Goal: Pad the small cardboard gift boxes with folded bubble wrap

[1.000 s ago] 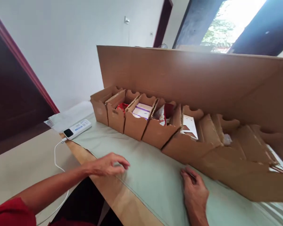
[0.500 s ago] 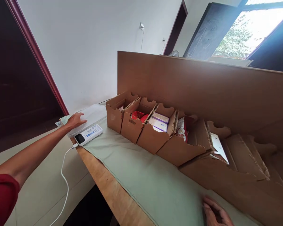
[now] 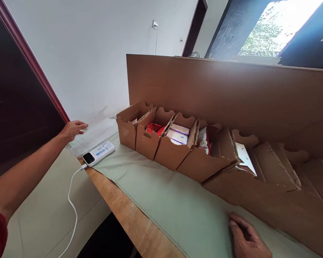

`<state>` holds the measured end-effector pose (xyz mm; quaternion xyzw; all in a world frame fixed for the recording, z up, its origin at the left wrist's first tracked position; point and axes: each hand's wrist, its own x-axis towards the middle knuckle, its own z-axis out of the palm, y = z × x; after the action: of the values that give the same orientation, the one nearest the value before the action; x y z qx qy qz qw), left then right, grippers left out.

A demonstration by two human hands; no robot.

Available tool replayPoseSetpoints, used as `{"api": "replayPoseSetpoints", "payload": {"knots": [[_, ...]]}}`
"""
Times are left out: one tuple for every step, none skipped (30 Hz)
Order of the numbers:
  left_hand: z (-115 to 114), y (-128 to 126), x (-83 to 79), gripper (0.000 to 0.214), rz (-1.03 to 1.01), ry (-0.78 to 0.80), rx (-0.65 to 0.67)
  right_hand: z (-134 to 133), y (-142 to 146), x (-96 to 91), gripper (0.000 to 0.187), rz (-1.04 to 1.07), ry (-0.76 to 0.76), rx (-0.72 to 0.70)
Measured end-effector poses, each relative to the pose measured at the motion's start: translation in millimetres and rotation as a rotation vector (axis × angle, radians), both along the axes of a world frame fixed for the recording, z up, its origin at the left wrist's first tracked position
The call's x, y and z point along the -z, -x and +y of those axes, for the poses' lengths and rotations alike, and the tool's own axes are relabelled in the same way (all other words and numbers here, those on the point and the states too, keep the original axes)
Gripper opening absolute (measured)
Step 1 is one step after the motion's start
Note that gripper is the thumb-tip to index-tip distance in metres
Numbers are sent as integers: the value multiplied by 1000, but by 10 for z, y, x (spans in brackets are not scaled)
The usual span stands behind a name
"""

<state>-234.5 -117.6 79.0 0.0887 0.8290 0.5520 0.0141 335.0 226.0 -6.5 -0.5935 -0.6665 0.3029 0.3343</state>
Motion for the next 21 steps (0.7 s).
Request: {"api": "replayPoseSetpoints", "payload": {"knots": [[-12,-113,-59,28,-19,-58,33,-4,-5,6,28,5,-10,-13],[-26,-243,-115,30,-44,-108,70,-5,-12,18,27,10,-15,-25],[-43,-390,-166,31,-71,-153,106,-3,-19,36,26,16,-13,-34],[-62,-550,-215,32,-93,-190,141,-2,-25,55,26,34,-17,-28],[-81,-724,-261,32,-113,-219,174,-6,-29,73,26,61,-33,-9],[-100,-910,-306,31,-137,-250,209,-23,-30,84,27,89,-62,6],[-117,-1103,-349,30,-171,-287,250,-57,-28,85,28,115,-100,11],[-131,-1301,-388,29,-209,-325,296,-114,-21,71,28,140,-142,2],[-139,-1497,-421,28,-268,-381,351,-195,-8,40,27,161,-177,-28],[-141,-1688,-442,28,-329,-426,408,-299,16,-7,27,178,-198,-83],[-135,-1869,-449,31,-376,-450,454,-423,51,-65,26,200,-184,-150],[-116,-2038,-440,35,-426,-459,494,-560,100,-131,25,232,-140,-258],[-82,-2199,-416,35,-471,-467,522,-704,161,-197,26,275,-89,-351],[-30,-2355,-381,34,-518,-480,558,-849,231,-257,30,320,-4,-446],[40,-2511,-339,35,-576,-494,612,-992,304,-306,37,373,104,-529],[124,-2671,-299,38,-632,-511,678,-1127,375,-338,46,451,232,-623],[218,-2835,-265,45,-682,-527,750,-1251,439,-353,55,560,354,-691],[317,-3000,-242,53,-716,-543,819,-1360,491,-351,62,665,471,-744],[416,-3158,-230,63,-731,-559,876,-1449,529,-335,67,761,566,-782],[507,-3302,-228,70,-733,-570,916,-1516,552,-309,71,835,634,-802],[588,-3423,-231,75,-725,-579,941,-1558,559,-280,74,881,674,-806]]}}
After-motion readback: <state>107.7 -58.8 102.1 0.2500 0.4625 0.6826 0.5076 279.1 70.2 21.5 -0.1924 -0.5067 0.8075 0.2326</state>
